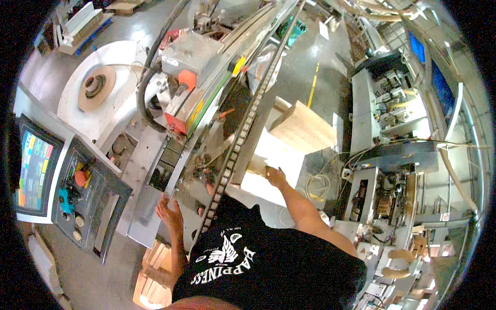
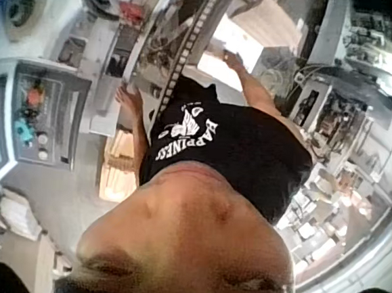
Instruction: The person operates a woodworking machine, feeding wooden planks through a conveyor system. They adjust the planks and monitor the machine's operation, ensuring smooth processing.
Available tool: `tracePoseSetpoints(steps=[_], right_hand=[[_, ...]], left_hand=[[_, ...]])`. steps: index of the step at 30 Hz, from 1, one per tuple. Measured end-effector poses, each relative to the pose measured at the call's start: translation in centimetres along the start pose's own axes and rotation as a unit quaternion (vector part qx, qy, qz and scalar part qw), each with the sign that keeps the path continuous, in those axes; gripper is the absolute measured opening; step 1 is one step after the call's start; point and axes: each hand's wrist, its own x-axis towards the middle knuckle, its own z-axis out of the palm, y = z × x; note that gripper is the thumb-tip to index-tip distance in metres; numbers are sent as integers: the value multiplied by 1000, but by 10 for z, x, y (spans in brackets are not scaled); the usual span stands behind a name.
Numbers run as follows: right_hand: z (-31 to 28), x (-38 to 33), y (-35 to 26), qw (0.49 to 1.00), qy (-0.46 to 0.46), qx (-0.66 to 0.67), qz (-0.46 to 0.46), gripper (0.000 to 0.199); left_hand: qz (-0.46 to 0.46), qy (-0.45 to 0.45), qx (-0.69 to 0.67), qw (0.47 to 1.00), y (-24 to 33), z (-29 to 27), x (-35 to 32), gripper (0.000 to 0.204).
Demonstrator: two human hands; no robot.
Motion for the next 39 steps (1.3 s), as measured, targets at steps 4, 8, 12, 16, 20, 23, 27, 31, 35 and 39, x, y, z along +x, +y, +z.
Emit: tracePoseSetpoints(steps=[4,8,12,16,20,23,27,31,35,39], right_hand=[[-71,-32,-64,997,64,-32,-27,56],[-120,-73,-130,976,151,-11,-154,45],[-131,-94,-206,933,122,-16,-338,55],[-122,-100,-271,911,52,-74,-403,62],[-90,-94,-306,875,130,0,-466,62],[-77,-98,-332,854,166,121,-478,59],[-54,-99,-360,861,112,224,-443,49],[-18,-76,-388,801,-34,472,-366,50],[-6,-65,-431,723,-179,637,-199,55],[5,-62,-477,675,-230,682,-160,54]], left_hand=[[69,2,-16,998,26,9,-4,57],[206,-55,-80,974,89,9,5,64],[329,-128,8,936,131,-7,15,76],[286,-162,23,944,116,-7,19,71],[230,-83,7,970,38,-4,13,52],[166,-26,52,984,-18,-20,-2,53],[59,9,99,993,-75,-58,-12,58],[28,71,116,990,-81,-72,2,61],[-32,135,117,983,-90,-59,18,50],[-34,124,114,985,-89,-58,34,43]])
